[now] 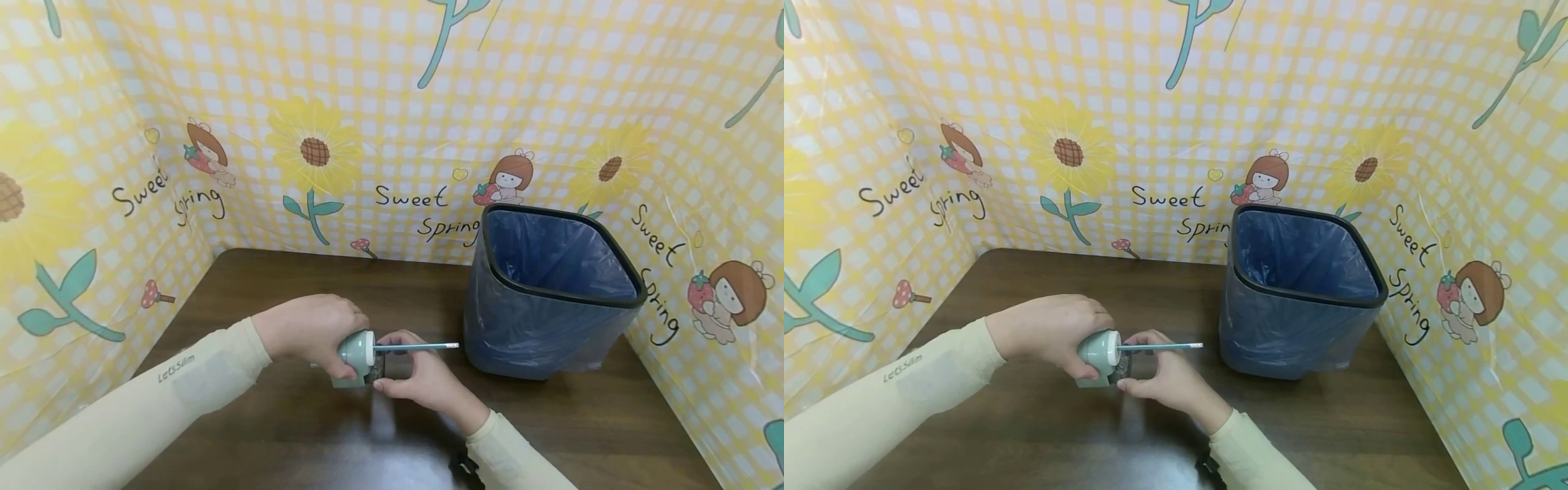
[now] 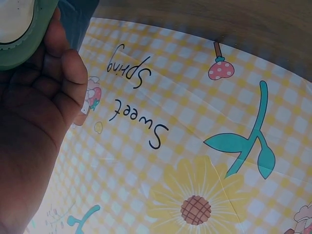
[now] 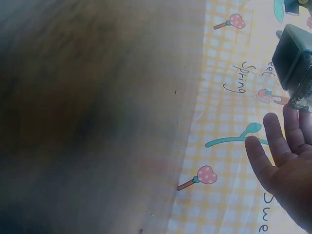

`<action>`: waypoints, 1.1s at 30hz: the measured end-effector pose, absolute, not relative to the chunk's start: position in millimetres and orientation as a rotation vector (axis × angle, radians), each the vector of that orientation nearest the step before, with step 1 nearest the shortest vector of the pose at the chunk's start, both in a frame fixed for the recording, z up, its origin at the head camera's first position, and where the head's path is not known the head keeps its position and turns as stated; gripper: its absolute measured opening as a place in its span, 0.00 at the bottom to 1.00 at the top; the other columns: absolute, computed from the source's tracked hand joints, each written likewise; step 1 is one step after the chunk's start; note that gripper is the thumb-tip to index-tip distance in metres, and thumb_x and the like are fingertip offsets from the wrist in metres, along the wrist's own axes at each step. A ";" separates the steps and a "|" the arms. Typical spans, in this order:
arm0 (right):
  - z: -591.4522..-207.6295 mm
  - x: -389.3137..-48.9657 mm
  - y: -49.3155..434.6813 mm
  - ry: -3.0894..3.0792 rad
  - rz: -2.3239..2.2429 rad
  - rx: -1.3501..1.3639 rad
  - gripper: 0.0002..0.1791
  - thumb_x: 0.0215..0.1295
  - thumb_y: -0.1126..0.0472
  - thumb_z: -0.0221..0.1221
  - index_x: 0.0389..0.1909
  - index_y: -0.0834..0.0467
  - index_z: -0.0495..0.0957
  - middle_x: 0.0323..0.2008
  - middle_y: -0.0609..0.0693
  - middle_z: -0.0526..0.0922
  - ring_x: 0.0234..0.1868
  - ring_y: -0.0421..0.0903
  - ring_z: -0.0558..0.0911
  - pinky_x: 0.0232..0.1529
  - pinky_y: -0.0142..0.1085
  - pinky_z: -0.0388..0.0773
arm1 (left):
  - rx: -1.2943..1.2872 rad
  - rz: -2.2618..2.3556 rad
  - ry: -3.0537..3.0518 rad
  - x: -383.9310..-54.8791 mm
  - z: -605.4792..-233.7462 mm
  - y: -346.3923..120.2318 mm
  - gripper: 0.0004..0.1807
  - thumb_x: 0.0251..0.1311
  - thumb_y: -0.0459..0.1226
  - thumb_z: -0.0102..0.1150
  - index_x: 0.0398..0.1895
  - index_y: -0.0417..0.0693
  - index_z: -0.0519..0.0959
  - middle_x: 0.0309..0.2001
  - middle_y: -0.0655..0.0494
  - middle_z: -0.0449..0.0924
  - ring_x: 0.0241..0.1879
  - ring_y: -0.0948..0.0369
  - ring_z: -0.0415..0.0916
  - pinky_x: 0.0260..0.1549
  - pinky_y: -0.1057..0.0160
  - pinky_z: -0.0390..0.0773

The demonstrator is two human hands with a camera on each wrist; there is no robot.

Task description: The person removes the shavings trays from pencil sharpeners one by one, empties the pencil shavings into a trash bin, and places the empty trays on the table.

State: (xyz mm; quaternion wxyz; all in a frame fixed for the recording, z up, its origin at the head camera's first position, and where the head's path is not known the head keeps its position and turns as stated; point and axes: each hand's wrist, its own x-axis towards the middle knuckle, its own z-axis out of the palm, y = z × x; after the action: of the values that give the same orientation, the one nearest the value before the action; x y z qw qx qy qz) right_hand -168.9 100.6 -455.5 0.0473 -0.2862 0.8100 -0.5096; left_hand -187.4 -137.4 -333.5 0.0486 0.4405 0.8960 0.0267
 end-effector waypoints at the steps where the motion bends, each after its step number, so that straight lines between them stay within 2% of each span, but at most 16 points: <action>1: -455.4 -169.1 100.4 2.470 -1.553 -0.873 0.29 0.53 0.50 0.76 0.55 0.43 0.76 0.53 0.37 0.79 0.58 0.42 0.77 0.63 0.58 0.72 | 1.339 0.078 2.734 -187.1 -333.5 -138.1 0.24 0.43 0.60 0.76 0.35 0.57 0.81 0.29 0.73 0.76 0.29 0.70 0.72 0.31 0.68 0.77; 8: -456.8 -170.8 101.7 2.473 -1.570 -0.881 0.29 0.53 0.51 0.76 0.55 0.44 0.76 0.55 0.37 0.79 0.59 0.41 0.77 0.63 0.51 0.73 | 1.344 0.066 2.751 -186.6 -332.0 -140.6 0.24 0.43 0.58 0.77 0.35 0.56 0.80 0.29 0.72 0.76 0.29 0.69 0.72 0.32 0.68 0.76; 22: -454.8 -171.3 103.8 2.493 -1.564 -0.842 0.29 0.53 0.50 0.76 0.56 0.43 0.76 0.55 0.37 0.78 0.59 0.41 0.77 0.64 0.51 0.73 | 1.309 0.089 2.745 -190.4 -331.3 -141.1 0.25 0.43 0.59 0.76 0.38 0.56 0.81 0.30 0.73 0.77 0.30 0.70 0.73 0.33 0.68 0.78; 27: -454.9 -173.3 105.4 2.496 -1.563 -0.854 0.29 0.53 0.51 0.76 0.56 0.44 0.76 0.55 0.38 0.79 0.59 0.41 0.77 0.64 0.55 0.73 | 1.299 0.084 2.750 -190.8 -330.8 -141.9 0.25 0.42 0.59 0.76 0.37 0.57 0.81 0.30 0.73 0.77 0.29 0.70 0.73 0.32 0.68 0.77; 33: -454.8 -175.0 107.1 2.530 -1.531 -0.872 0.30 0.53 0.52 0.76 0.56 0.45 0.76 0.54 0.37 0.79 0.58 0.40 0.77 0.63 0.49 0.74 | 1.294 0.077 2.753 -192.0 -331.9 -141.5 0.25 0.42 0.60 0.76 0.36 0.57 0.81 0.29 0.73 0.76 0.29 0.70 0.73 0.32 0.68 0.77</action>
State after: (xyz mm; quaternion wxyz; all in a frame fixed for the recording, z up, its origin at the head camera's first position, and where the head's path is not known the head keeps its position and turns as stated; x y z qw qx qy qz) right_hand -175.0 107.1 -454.8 0.0294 -0.2826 0.8202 -0.4966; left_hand -192.0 -141.5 -331.9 0.0493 0.4247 0.9037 0.0254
